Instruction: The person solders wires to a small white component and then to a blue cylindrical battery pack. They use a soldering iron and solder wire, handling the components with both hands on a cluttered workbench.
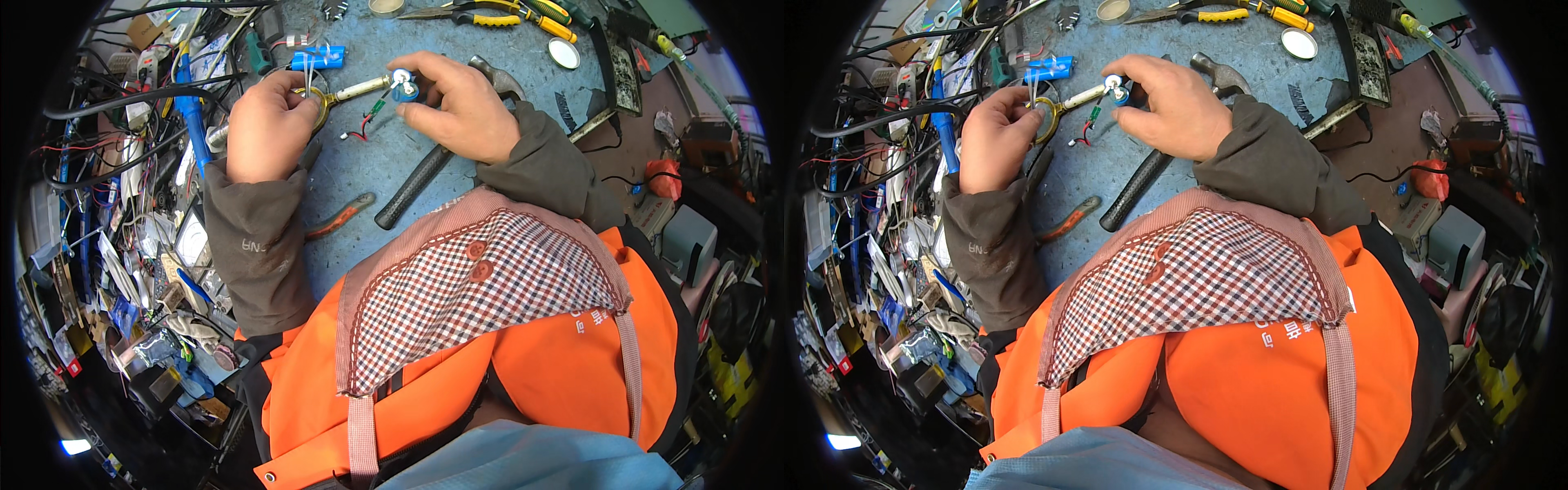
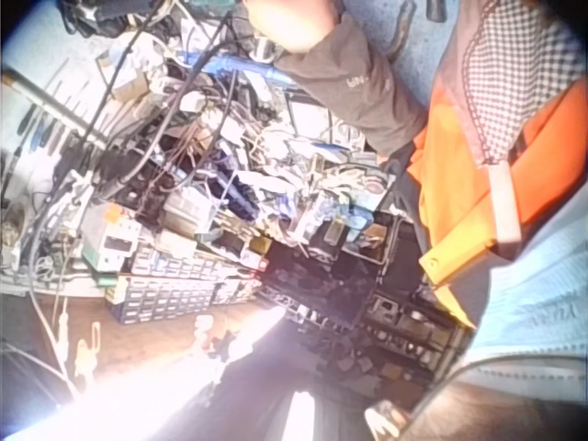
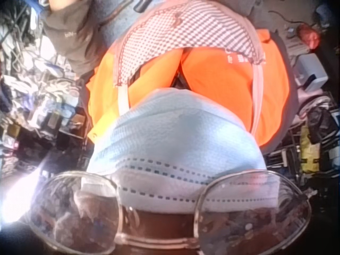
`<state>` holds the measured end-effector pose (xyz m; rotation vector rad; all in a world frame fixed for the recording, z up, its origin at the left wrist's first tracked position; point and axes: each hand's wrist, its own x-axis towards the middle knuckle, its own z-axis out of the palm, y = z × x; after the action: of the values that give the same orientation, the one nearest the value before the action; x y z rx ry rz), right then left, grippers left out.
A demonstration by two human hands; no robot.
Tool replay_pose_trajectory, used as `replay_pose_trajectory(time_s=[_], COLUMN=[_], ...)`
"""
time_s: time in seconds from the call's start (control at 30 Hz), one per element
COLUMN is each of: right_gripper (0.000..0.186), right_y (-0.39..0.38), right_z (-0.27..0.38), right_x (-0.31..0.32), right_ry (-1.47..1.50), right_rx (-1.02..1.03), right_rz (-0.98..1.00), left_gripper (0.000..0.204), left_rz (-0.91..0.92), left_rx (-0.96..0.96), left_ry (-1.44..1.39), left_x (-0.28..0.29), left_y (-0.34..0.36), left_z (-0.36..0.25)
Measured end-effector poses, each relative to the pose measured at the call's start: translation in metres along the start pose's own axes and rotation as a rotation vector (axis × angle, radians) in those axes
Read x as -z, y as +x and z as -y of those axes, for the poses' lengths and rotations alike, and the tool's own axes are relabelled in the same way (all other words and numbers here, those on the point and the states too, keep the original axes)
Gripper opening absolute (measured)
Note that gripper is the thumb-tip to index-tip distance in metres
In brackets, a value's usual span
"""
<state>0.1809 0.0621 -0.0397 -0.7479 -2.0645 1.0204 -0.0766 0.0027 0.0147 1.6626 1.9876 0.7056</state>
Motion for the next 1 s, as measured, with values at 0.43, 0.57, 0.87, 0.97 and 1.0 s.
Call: replay_pose_trajectory(time_s=[0.43, 0.57, 0.87, 0.97, 1.0], right_gripper=[0.050, 0.053, 0.052, 0.046, 0.043], right_y=[0.001, 0.002, 0.002, 0.001, 0.002], right_z=[0.004, -0.001, 0.001, 0.000, -0.001], right_x=[0.008, 0.004, 0.008, 0.011, 0.014], right_ry=[0.551, 0.647, 0.811, 0.822, 0.818], right_rx=[-0.066, 0.012, -0.046, -0.113, -0.153], right_rz=[0.079, 0.116, 0.170, 0.165, 0.169], left_gripper=[0.040, 0.045, 0.040, 0.039, 0.039], left_rz=[0.192, 0.233, 0.302, 0.316, 0.319], left_rx=[-0.101, -0.116, -0.047, -0.027, -0.024], left_ry=[-0.684, -0.777, -0.752, -0.790, -0.794], left_x=[-0.029, -0.042, -0.039, -0.043, -0.043], left_y=[-0.012, -0.012, -0.008, -0.008, -0.008], left_z=[-0.037, -0.038, -0.035, -0.032, -0.032])
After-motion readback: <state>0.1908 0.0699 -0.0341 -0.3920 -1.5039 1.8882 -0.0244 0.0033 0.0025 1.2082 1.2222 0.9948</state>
